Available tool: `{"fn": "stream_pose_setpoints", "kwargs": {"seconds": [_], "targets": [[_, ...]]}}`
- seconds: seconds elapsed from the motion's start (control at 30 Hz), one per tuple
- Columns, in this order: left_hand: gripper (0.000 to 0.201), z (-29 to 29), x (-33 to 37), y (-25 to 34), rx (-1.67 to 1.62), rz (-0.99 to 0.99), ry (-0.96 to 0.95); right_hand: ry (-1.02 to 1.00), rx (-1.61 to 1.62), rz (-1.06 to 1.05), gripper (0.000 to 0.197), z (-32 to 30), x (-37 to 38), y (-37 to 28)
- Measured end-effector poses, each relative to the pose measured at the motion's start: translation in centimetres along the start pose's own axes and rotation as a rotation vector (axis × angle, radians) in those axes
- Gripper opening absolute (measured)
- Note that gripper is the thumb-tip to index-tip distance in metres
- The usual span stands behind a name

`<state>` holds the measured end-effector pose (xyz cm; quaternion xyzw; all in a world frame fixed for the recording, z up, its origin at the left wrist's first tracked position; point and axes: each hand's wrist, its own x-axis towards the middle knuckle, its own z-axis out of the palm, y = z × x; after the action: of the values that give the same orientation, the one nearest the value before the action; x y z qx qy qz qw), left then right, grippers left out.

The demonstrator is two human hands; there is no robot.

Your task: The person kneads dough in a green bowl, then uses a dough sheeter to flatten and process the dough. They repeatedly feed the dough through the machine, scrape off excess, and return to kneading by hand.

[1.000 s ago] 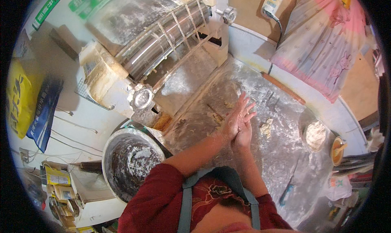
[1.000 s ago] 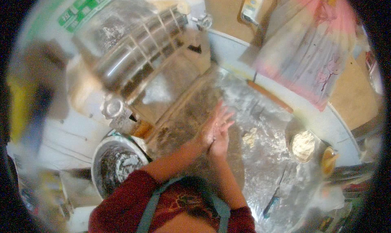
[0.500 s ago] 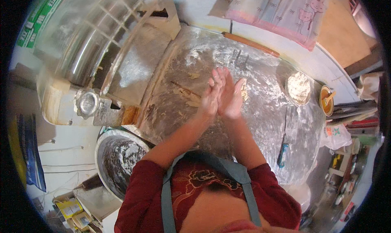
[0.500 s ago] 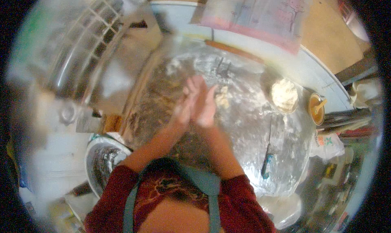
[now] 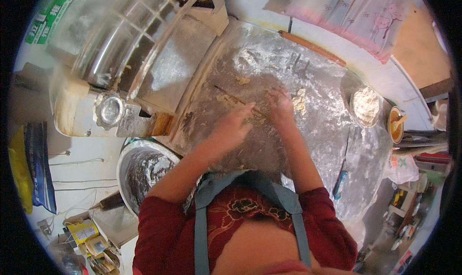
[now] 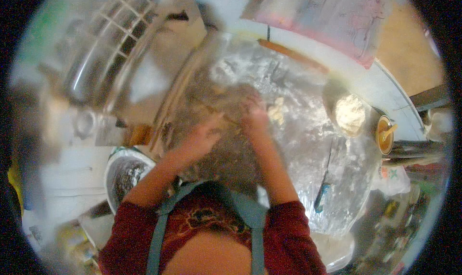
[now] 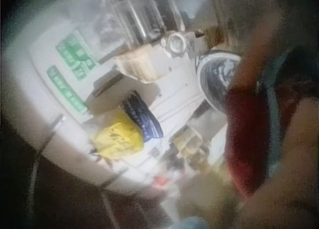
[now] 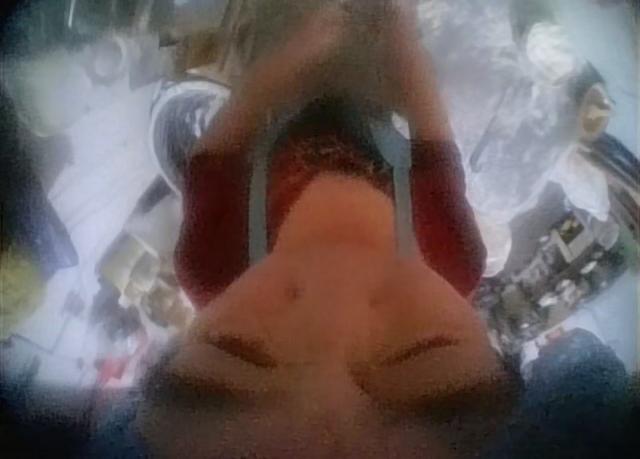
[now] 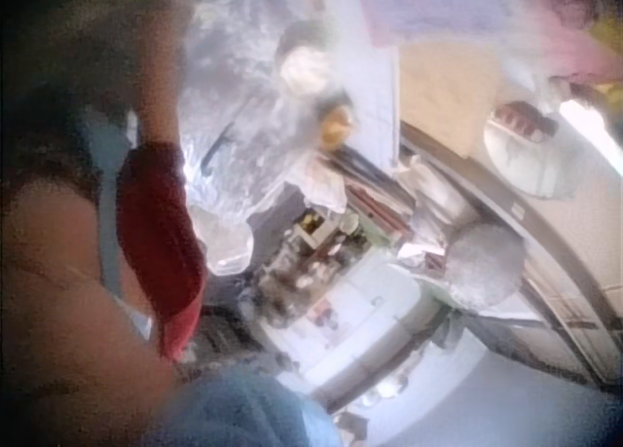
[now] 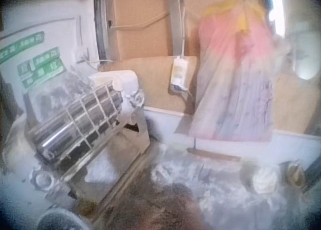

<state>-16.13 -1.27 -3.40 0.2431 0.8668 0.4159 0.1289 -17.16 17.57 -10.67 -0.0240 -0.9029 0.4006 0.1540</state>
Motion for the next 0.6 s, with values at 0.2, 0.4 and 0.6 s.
{"fn": "stream_pose_setpoints", "kwargs": {"seconds": [0.2, 0.4, 0.6], "targets": [[0.009, -14.2, -4.7, 9.8, 0.216, 0.066, 0.103, -0.176, -0.324, 0.014, 0.021, 2.8, 1.5, -2.4], [0.018, -26.0, -4.5, 18.3, 0.567, -0.012, 0.295, -0.457, -0.267, 0.024, 0.022, 1.9, 1.9, -3.3], [0.032, -28.9, 5.1, 13.0, 0.743, -0.223, -0.211, -0.416, -0.327, 0.194, 0.016, 1.0, 0.8, -2.4]]}}
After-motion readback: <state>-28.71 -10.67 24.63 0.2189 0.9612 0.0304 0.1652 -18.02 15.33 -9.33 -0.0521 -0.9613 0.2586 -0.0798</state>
